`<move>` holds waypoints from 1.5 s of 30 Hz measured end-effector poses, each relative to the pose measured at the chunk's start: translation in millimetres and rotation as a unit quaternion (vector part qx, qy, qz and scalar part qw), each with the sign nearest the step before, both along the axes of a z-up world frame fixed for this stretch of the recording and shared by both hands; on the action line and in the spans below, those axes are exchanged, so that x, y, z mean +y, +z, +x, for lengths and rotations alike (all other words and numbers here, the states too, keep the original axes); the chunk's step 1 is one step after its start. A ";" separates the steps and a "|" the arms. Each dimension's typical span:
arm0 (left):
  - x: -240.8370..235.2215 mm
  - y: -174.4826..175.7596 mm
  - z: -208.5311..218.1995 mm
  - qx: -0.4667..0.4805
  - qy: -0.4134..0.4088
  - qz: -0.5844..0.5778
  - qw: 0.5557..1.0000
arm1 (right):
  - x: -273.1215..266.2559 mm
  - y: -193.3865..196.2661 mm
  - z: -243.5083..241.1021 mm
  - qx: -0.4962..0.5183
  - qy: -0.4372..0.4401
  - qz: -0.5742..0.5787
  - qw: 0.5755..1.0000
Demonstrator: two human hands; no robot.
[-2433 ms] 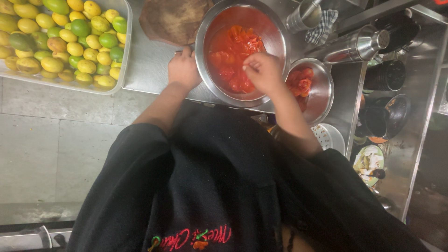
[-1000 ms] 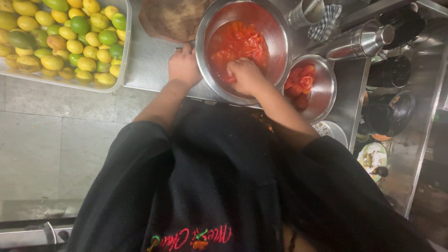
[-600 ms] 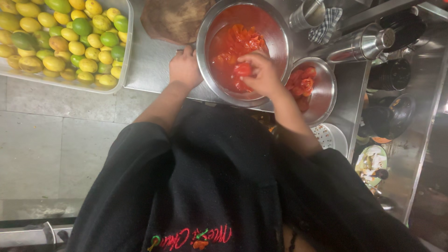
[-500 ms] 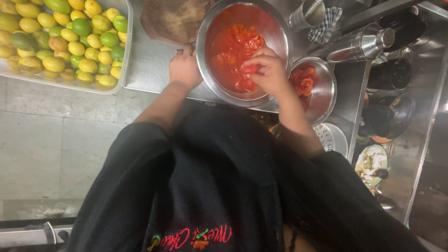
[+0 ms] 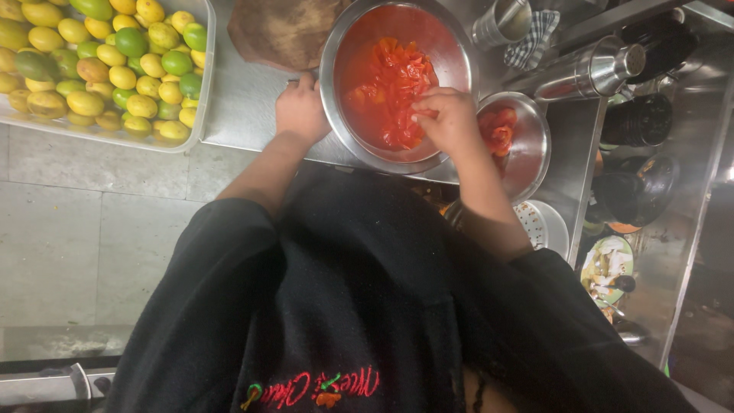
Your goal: The person repeatedly picks up tomato pieces from a large metal bowl, squeezes them to extract juice, and transfers the squeezed pieces into a smaller metal bowl. The process continues throughout the clip.
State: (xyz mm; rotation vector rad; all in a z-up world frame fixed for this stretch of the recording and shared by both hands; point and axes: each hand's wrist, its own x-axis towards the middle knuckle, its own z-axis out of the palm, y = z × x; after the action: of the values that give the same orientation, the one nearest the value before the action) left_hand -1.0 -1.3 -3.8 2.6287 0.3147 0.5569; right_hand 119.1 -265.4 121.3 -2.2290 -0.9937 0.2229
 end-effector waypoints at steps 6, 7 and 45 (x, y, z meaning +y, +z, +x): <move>0.5 -0.8 -0.6 -0.009 -0.001 0.004 1.000 | 3.4 5.3 1.9 -0.030 0.004 -0.026 0.999; 0.5 -0.9 -0.4 -0.012 -0.001 0.003 1.000 | 4.7 7.3 2.4 -0.028 0.005 -0.022 0.999; -10.2 38.2 8.6 0.101 -0.005 -0.048 0.994 | -66.7 12.4 14.7 0.243 -0.283 0.206 0.905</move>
State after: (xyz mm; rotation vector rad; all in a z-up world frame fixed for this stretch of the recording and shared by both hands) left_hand 7.6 -11.5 34.3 2.5949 0.3796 0.2651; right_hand 133.7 -332.1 133.7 -1.8360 -0.0902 0.2568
